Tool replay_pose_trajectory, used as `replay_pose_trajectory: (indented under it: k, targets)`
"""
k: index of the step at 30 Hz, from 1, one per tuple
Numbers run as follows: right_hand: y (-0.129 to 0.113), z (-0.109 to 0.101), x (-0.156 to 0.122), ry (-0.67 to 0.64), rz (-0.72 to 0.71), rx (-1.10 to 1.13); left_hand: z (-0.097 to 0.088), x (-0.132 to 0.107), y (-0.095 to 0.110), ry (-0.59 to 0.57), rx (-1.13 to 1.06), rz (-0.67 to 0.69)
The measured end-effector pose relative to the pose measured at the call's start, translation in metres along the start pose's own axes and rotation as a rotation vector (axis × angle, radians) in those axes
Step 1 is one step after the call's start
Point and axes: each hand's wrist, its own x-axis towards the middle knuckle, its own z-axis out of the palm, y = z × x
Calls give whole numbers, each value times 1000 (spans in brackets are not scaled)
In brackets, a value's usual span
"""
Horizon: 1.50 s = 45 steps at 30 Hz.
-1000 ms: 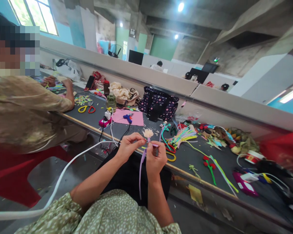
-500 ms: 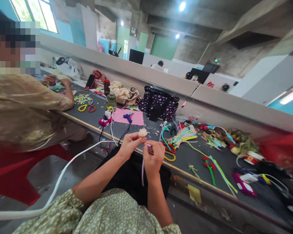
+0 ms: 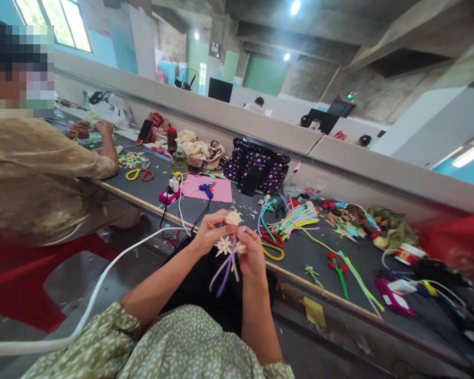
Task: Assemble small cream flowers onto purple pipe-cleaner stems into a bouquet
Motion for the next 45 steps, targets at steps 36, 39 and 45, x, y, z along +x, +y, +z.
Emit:
replay_pose_trajectory:
  k: [36, 39, 45]
  targets:
    - [9, -2, -3, 125, -161, -132, 1, -1, -5, 42, 113, 13]
    - [12, -4, 1, 77, -9, 2, 1, -2, -5, 4, 87, 15]
    - [15, 2, 0, 63, -7, 89, 3, -2, -7, -19, -55, -107]
